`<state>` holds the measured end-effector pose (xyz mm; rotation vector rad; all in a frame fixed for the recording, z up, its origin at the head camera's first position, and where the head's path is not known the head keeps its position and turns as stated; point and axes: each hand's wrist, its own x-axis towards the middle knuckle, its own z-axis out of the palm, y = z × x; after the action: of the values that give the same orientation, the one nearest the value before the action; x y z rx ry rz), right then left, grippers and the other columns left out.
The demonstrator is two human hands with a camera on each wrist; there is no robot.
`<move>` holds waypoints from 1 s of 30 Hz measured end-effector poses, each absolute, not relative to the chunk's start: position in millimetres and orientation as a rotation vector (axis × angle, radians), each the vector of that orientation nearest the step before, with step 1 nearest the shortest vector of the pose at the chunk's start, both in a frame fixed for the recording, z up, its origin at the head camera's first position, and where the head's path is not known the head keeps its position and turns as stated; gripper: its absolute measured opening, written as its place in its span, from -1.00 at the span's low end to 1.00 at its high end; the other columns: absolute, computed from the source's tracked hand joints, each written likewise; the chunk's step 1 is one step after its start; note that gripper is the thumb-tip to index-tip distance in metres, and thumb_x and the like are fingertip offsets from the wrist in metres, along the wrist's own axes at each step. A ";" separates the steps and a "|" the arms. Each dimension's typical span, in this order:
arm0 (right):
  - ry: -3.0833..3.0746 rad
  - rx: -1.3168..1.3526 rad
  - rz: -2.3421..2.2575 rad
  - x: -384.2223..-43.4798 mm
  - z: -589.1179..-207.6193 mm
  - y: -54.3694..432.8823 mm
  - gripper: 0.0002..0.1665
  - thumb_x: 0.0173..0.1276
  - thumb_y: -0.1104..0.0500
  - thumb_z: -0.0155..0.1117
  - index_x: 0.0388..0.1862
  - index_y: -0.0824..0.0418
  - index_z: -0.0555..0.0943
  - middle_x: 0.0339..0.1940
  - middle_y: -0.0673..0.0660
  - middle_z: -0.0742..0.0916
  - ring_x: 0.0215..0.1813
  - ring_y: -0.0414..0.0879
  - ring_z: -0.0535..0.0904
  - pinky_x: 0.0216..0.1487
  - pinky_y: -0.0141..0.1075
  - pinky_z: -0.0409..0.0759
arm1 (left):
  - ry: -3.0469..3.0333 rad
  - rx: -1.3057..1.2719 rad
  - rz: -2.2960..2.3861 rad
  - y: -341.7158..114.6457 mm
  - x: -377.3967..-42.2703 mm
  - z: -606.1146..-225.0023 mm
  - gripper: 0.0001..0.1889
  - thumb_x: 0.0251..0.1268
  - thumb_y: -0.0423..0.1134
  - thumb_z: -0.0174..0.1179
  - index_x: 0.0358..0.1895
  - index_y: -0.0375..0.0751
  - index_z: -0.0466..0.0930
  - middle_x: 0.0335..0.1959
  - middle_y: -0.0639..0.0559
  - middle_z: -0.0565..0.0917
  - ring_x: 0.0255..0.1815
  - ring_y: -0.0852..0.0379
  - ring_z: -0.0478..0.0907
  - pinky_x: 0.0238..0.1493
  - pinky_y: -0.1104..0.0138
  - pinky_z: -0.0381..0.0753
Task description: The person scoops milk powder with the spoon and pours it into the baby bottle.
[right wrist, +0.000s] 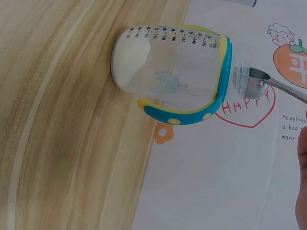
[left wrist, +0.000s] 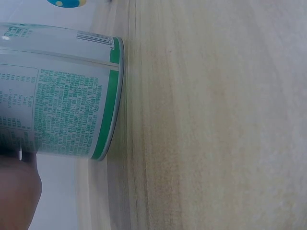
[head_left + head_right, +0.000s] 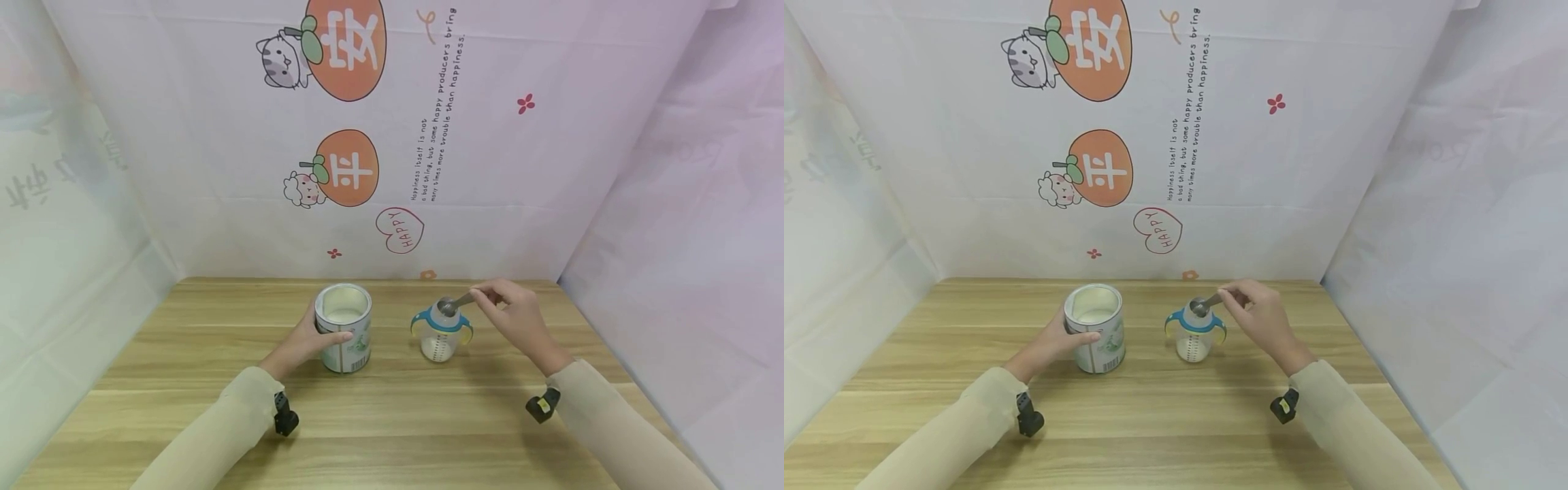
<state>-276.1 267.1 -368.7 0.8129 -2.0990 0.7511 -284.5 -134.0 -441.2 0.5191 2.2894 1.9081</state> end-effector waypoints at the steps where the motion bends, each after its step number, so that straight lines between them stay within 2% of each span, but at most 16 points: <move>1: -2.104 0.799 0.765 -276.2 -369.0 267.5 -0.88 0.23 0.37 0.47 -0.27 0.21 0.74 -0.44 -0.04 0.73 -0.45 -0.25 0.57 -0.39 -0.51 0.51 | 2.287 0.524 1.910 -134.0 -284.5 -441.2 0.04 0.17 -0.11 0.49 0.58 0.22 -0.10 0.42 -0.12 0.30 0.47 -0.18 0.20 0.45 -0.23 0.01; 5: -2.145 0.725 0.859 -275.4 -369.7 268.6 -0.92 0.30 0.33 0.43 -0.24 0.22 0.75 -0.43 -0.03 0.74 -0.45 -0.22 0.57 -0.34 -0.53 0.51 | 2.279 0.531 1.914 -133.9 -284.5 -441.4 0.04 0.18 -0.12 0.48 0.57 0.23 -0.10 0.41 -0.11 0.30 0.46 -0.17 0.20 0.45 -0.23 0.01; 10: -2.222 0.581 0.987 -274.1 -368.6 269.9 -0.93 0.39 0.22 0.39 -0.22 0.19 0.75 -0.45 -0.05 0.72 -0.46 -0.20 0.54 -0.40 -0.52 0.49 | 2.296 0.505 1.896 -134.5 -285.6 -442.6 0.06 0.16 -0.08 0.50 0.58 0.21 -0.11 0.42 -0.12 0.30 0.46 -0.17 0.20 0.45 -0.22 0.01; 16: -2.281 0.484 1.074 -274.5 -368.9 272.8 -0.85 0.44 0.11 0.35 -0.21 0.17 0.75 -0.50 -0.03 0.67 -0.50 -0.15 0.48 -0.51 -0.47 0.44 | 2.298 0.461 1.884 -134.2 -286.2 -444.3 0.09 0.12 -0.03 0.51 0.58 0.23 -0.13 0.42 -0.09 0.29 0.47 -0.16 0.19 0.45 -0.22 0.01; 22: -2.334 0.331 1.267 -278.0 -370.8 276.7 -0.63 0.46 -0.09 0.29 -0.18 0.20 0.74 -0.49 0.07 0.65 -0.48 -0.10 0.50 -0.58 -0.38 0.42 | 2.307 0.490 1.894 -133.5 -286.4 -444.5 0.08 0.13 -0.06 0.51 0.58 0.22 -0.12 0.42 -0.10 0.30 0.46 -0.16 0.21 0.44 -0.22 0.04; 28: -2.373 0.204 1.413 -280.4 -372.1 279.5 -0.51 0.45 -0.20 0.25 -0.15 0.23 0.71 -0.50 0.12 0.62 -0.46 -0.08 0.42 -0.58 -0.35 0.32 | 2.313 0.459 1.887 -133.6 -285.2 -444.1 0.10 0.09 0.00 0.53 0.58 0.26 -0.11 0.40 -0.06 0.32 0.45 -0.14 0.23 0.43 -0.23 0.05; 30: -2.377 0.181 1.445 -280.7 -372.0 279.5 -0.50 0.45 -0.20 0.25 -0.13 0.24 0.70 -0.49 0.12 0.62 -0.44 -0.08 0.42 -0.53 -0.33 0.33 | 2.306 0.453 1.894 -133.5 -285.0 -443.9 0.09 0.08 0.00 0.53 0.57 0.29 -0.09 0.39 -0.04 0.33 0.44 -0.12 0.24 0.43 -0.22 0.06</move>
<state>-280.7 279.5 -372.0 0.1812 -2.3772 1.4455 -285.0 -133.5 -443.9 0.4528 2.3059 1.8937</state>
